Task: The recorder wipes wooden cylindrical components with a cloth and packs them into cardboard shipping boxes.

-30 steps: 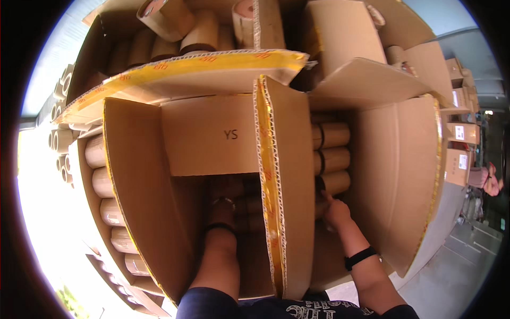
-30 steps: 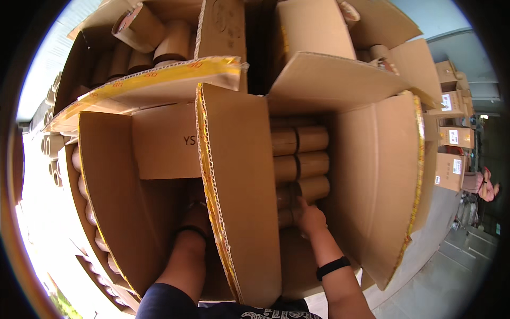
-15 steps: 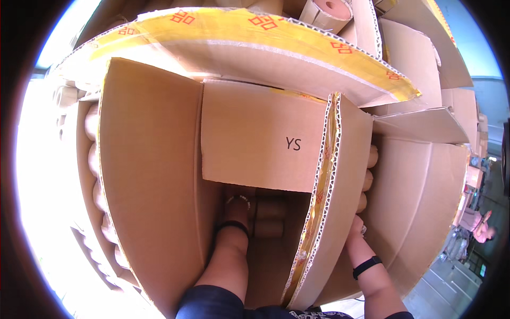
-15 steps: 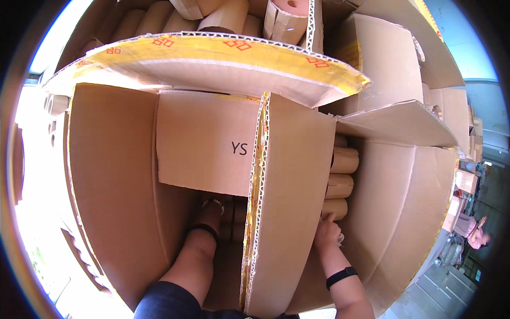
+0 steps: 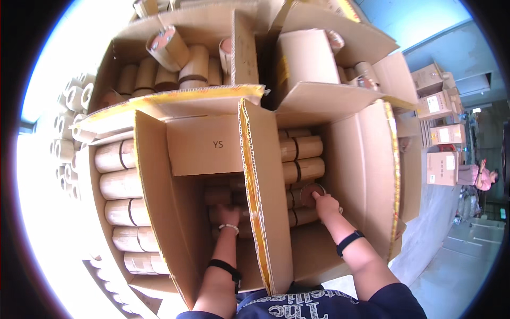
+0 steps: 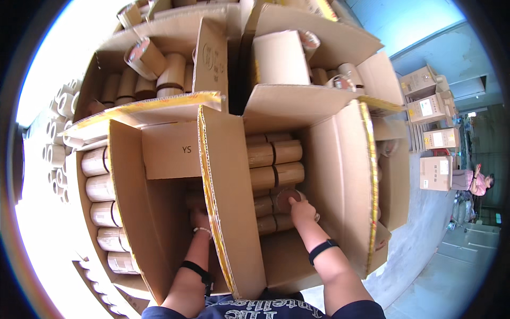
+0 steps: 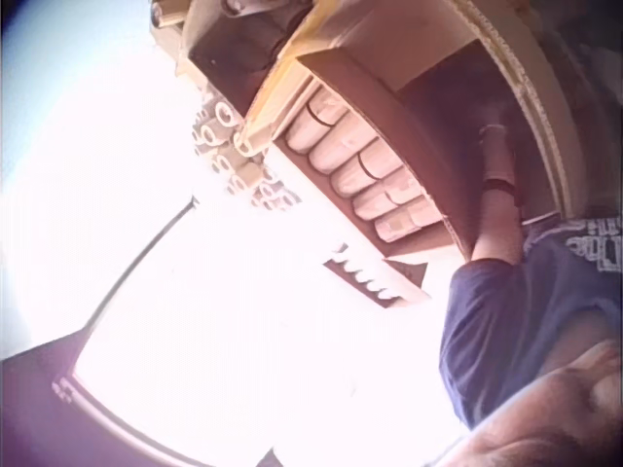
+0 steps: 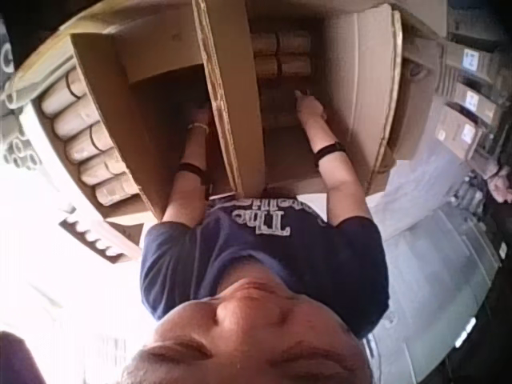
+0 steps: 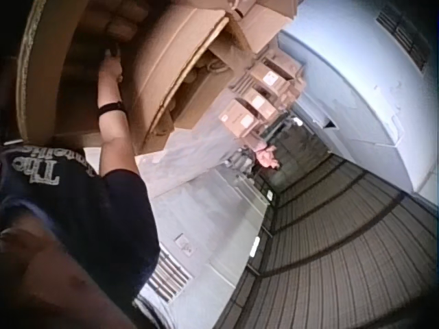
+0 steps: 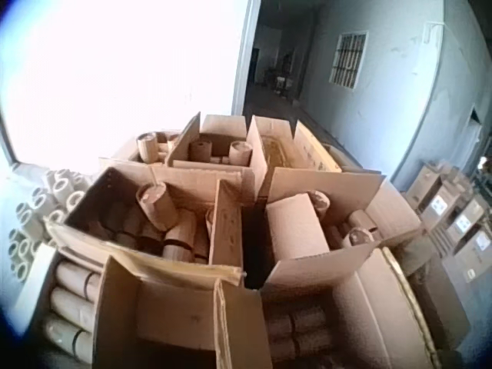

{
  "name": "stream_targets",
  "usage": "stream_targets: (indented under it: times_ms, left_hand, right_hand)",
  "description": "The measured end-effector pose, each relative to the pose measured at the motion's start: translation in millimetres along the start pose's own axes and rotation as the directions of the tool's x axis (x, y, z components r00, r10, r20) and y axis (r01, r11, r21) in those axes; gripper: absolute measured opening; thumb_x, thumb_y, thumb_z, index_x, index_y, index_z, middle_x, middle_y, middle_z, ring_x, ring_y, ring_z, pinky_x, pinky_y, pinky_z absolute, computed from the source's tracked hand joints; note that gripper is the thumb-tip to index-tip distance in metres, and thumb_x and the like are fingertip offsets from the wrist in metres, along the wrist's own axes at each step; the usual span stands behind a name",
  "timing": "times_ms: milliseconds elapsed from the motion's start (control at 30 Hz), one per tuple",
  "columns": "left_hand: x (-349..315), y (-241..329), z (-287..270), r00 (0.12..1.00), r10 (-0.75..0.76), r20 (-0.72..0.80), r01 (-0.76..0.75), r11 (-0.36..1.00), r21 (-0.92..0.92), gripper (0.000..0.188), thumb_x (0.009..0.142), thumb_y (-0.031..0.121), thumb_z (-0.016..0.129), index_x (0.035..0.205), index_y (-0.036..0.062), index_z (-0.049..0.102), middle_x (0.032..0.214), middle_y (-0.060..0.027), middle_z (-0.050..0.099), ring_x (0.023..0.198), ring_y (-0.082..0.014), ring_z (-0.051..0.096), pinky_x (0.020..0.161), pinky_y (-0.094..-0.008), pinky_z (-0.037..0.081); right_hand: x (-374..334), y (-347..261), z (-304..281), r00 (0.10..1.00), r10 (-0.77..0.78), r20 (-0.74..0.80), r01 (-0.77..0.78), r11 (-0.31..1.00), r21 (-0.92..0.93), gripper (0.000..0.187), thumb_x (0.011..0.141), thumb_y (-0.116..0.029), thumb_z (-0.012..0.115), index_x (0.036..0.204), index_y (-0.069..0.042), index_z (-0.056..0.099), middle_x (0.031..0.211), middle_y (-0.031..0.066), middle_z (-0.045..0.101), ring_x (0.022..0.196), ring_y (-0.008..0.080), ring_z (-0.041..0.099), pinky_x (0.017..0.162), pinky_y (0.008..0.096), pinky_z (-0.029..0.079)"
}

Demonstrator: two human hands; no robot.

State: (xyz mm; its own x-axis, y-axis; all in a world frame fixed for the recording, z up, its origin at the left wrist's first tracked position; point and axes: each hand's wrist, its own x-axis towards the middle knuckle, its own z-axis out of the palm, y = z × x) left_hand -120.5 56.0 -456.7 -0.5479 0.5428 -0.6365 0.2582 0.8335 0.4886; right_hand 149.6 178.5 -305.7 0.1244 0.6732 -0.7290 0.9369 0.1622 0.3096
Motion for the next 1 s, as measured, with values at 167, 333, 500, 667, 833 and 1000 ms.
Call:
stream_targets:
  times_ms: [167, 333, 500, 667, 833, 1000]
  left_hand:
    - [-46, 57, -101, 0.951, 0.152, -0.268, -0.249, 0.891, -0.379, 0.064, 0.068, 0.016, 0.069, 0.122, -0.0019, 0.041, 0.127, -0.0174, 0.042, 0.109, -0.0303, 0.048, 0.092, -0.0384, 0.04]
    - [-137, 138, -185, 0.871, 0.305, -0.386, -0.488, 0.637, -0.597, 0.048, 0.075, -0.002, 0.062, 0.118, 0.0036, 0.044, 0.117, -0.008, 0.046, 0.098, -0.0153, 0.051, 0.084, -0.0257, 0.044]
    - [-261, 221, -209, 0.466, 0.875, -0.133, -0.843, 0.394, -0.366, 0.084, 0.057, 0.03, 0.083, 0.124, 0.0013, 0.04, 0.123, -0.0167, 0.046, 0.114, -0.0268, 0.045, 0.096, -0.0389, 0.036]
    - [-325, 257, -171, 0.063, 0.987, 0.151, -0.974, 0.093, -0.205, 0.099, 0.045, 0.033, 0.087, 0.122, -0.0042, 0.039, 0.117, -0.0236, 0.05, 0.107, -0.0364, 0.052, 0.092, -0.0414, 0.042]
    - [-331, 249, -145, -0.103, 0.994, 0.042, -0.917, -0.079, -0.391, 0.089, 0.049, 0.021, 0.086, 0.121, -0.0005, 0.038, 0.115, -0.0165, 0.05, 0.104, -0.0294, 0.053, 0.09, -0.0367, 0.043]
    - [-329, 224, -136, 0.186, 0.966, 0.18, -0.517, 0.252, -0.818, 0.097, 0.048, 0.012, 0.085, 0.126, 0.0045, 0.029, 0.123, -0.0135, 0.043, 0.114, -0.0233, 0.045, 0.096, -0.0386, 0.037]
  right_hand:
    - [-102, 21, -56, 0.97, -0.152, -0.191, 0.232, 0.819, 0.525, 0.042, 0.069, -0.021, 0.07, 0.107, -0.018, 0.052, 0.085, 0.0164, 0.06, 0.087, 0.0329, 0.059, 0.073, 0.0418, 0.046]
    - [-207, 60, -97, 0.896, -0.259, -0.361, 0.441, 0.426, 0.79, 0.036, 0.073, -0.016, 0.068, 0.106, -0.015, 0.053, 0.076, 0.0154, 0.056, 0.057, 0.0273, 0.06, 0.052, 0.0377, 0.048]
    - [-278, 102, -107, 0.717, -0.277, -0.639, 0.697, 0.27, 0.665, 0.04, 0.073, -0.013, 0.068, 0.11, -0.012, 0.053, 0.082, 0.0169, 0.056, 0.059, 0.0235, 0.061, 0.055, 0.0344, 0.05]
    - [-315, 118, -99, 0.417, -0.288, -0.862, 0.89, 0.324, 0.322, 0.046, 0.07, -0.014, 0.069, 0.113, -0.016, 0.054, 0.087, 0.0167, 0.056, 0.067, 0.029, 0.061, 0.06, 0.0365, 0.051]
    - [-344, 142, -99, 0.408, -0.406, -0.818, 0.9, 0.331, 0.284, 0.059, 0.07, -0.022, 0.072, 0.124, -0.019, 0.048, 0.088, 0.0168, 0.056, 0.071, 0.032, 0.059, 0.063, 0.0366, 0.05]
    - [-356, 199, -111, 0.224, -0.292, -0.93, 0.932, -0.217, 0.292, 0.056, 0.07, -0.016, 0.074, 0.118, -0.001, 0.048, 0.089, 0.0061, 0.054, 0.074, 0.0135, 0.055, 0.064, 0.0255, 0.044]
